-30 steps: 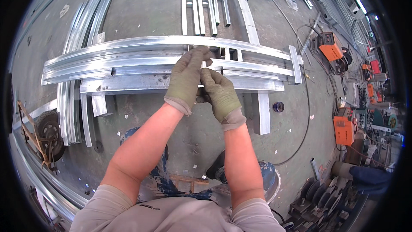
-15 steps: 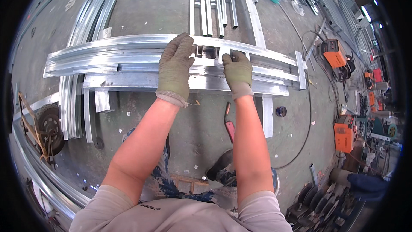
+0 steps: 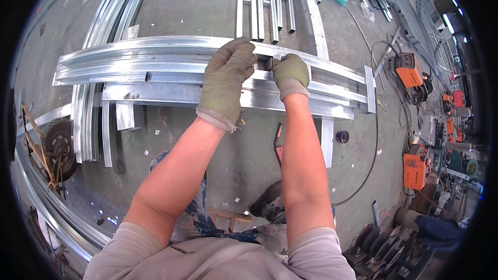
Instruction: The person welds metal bars onto a frame structure using a welding torch. They position the bars, weld them in place, and then retrieve additional pieces from a bucket to continue the assembly.
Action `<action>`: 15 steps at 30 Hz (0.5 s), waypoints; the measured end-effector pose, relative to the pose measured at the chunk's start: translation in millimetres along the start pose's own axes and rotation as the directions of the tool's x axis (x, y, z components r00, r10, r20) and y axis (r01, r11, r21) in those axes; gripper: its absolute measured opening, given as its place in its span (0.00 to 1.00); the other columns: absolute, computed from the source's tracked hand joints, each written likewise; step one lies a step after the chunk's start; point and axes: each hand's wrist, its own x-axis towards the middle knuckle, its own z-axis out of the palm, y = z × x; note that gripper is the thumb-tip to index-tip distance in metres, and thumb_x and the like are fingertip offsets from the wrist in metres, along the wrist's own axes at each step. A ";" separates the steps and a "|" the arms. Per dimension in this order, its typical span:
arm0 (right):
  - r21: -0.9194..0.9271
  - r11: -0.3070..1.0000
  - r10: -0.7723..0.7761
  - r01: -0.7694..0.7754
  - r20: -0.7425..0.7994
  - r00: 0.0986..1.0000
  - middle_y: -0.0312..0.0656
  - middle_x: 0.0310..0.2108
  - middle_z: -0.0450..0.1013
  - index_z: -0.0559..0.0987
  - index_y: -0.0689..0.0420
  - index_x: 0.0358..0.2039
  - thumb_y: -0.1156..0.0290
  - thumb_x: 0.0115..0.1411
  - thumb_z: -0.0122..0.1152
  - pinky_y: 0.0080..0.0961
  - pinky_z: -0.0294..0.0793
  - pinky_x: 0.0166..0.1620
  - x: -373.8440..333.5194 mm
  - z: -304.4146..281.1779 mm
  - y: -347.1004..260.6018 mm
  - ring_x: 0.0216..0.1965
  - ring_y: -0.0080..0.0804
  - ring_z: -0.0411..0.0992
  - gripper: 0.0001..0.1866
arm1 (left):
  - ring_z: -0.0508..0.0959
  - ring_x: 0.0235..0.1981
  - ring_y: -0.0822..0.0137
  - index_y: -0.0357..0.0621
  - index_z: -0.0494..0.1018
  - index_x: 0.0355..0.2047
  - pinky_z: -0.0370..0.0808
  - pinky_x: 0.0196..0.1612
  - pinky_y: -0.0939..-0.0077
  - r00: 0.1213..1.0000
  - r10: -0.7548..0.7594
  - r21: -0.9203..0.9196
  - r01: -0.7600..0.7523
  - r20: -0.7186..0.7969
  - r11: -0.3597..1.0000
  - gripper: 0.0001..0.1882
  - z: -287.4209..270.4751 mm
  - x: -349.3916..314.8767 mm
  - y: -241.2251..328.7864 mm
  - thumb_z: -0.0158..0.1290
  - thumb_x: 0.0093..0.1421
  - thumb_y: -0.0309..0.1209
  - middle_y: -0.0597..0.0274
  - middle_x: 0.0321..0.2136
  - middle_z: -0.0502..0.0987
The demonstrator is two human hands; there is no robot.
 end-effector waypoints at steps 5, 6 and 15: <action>-0.107 0.991 -0.085 0.086 0.021 0.996 0.56 0.49 0.83 0.86 0.58 0.48 0.47 0.59 0.72 0.46 0.80 0.57 8.9 -2.8 -7.5 0.53 0.55 0.81 0.28 | 0.80 0.46 0.70 0.38 0.76 0.58 0.78 0.51 0.75 1.000 0.001 -0.010 -0.001 0.024 1.000 0.20 -1.3 2.1 -0.5 0.63 0.70 0.35 0.62 0.45 0.80; -0.104 0.992 -0.059 0.068 0.090 0.994 0.57 0.51 0.82 0.86 0.59 0.48 0.48 0.58 0.74 0.45 0.80 0.58 13.7 -6.6 -4.5 0.55 0.55 0.80 0.28 | 0.80 0.47 0.69 0.38 0.76 0.58 0.78 0.51 0.74 1.000 -0.006 0.007 0.006 0.027 1.000 0.20 0.3 0.4 -0.3 0.63 0.70 0.35 0.62 0.46 0.80; -0.069 0.994 -0.077 0.082 0.073 0.994 0.48 0.30 0.85 0.88 0.59 0.36 0.50 0.60 0.74 0.37 0.83 0.39 37.8 -1.2 3.2 0.29 0.40 0.85 0.21 | 0.82 0.48 0.66 0.38 0.77 0.56 0.79 0.53 0.71 0.938 0.257 0.111 -0.289 0.234 0.951 0.20 -26.2 31.6 -38.3 0.64 0.69 0.34 0.60 0.47 0.81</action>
